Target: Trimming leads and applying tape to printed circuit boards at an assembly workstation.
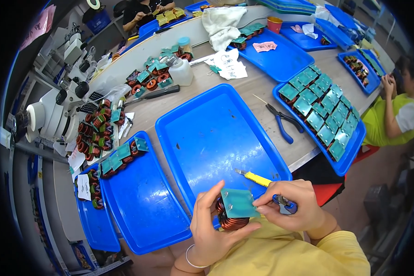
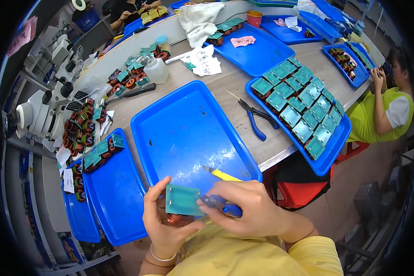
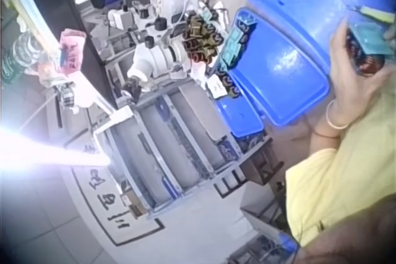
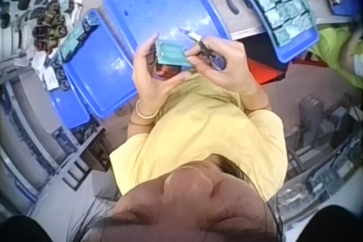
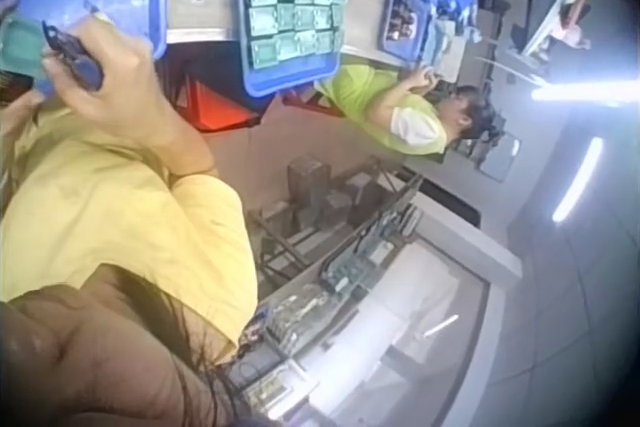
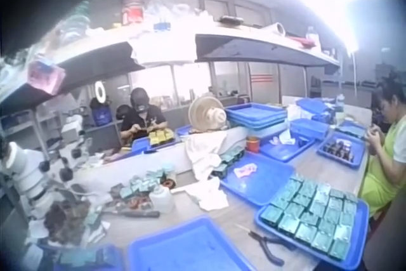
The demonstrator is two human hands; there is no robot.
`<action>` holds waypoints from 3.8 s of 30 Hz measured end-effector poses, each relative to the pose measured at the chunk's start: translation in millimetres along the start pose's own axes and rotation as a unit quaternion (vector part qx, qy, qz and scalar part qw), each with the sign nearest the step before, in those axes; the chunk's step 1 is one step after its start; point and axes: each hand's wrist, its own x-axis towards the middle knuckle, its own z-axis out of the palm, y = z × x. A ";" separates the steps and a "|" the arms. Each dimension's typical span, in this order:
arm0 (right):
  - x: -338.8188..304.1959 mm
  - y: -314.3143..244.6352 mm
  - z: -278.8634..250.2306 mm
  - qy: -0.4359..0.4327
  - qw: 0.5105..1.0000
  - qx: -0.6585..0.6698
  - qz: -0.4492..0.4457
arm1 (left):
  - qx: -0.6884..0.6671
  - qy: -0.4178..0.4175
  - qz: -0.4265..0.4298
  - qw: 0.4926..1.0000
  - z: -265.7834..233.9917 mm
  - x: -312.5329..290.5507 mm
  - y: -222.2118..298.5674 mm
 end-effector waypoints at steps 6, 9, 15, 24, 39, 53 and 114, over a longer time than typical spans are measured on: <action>-2.5 2.7 2.7 0.104 0.991 0.080 -0.002 | -0.028 0.004 0.004 1.000 4.1 2.0 3.1; -7.1 8.4 -8.5 0.089 0.985 0.141 0.036 | -0.092 0.018 -0.084 0.992 7.7 0.1 4.6; -16.2 19.2 -2.5 0.119 0.970 0.199 0.068 | -0.376 -0.016 -0.241 0.894 7.2 8.2 10.4; -16.3 21.8 5.6 0.140 0.937 0.315 0.046 | -0.582 -0.135 -0.268 0.755 11.1 7.3 7.4; -15.9 33.2 1.8 0.120 0.953 0.273 0.060 | -0.793 -0.195 -0.309 0.488 16.2 7.8 -5.8; -20.3 11.1 -12.5 0.078 0.983 0.167 -0.015 | -0.233 0.026 -0.114 0.965 32.4 10.6 24.5; -25.5 -0.7 -42.8 -0.137 0.934 -0.298 -0.144 | -0.151 -0.055 0.004 0.987 14.2 -0.7 12.9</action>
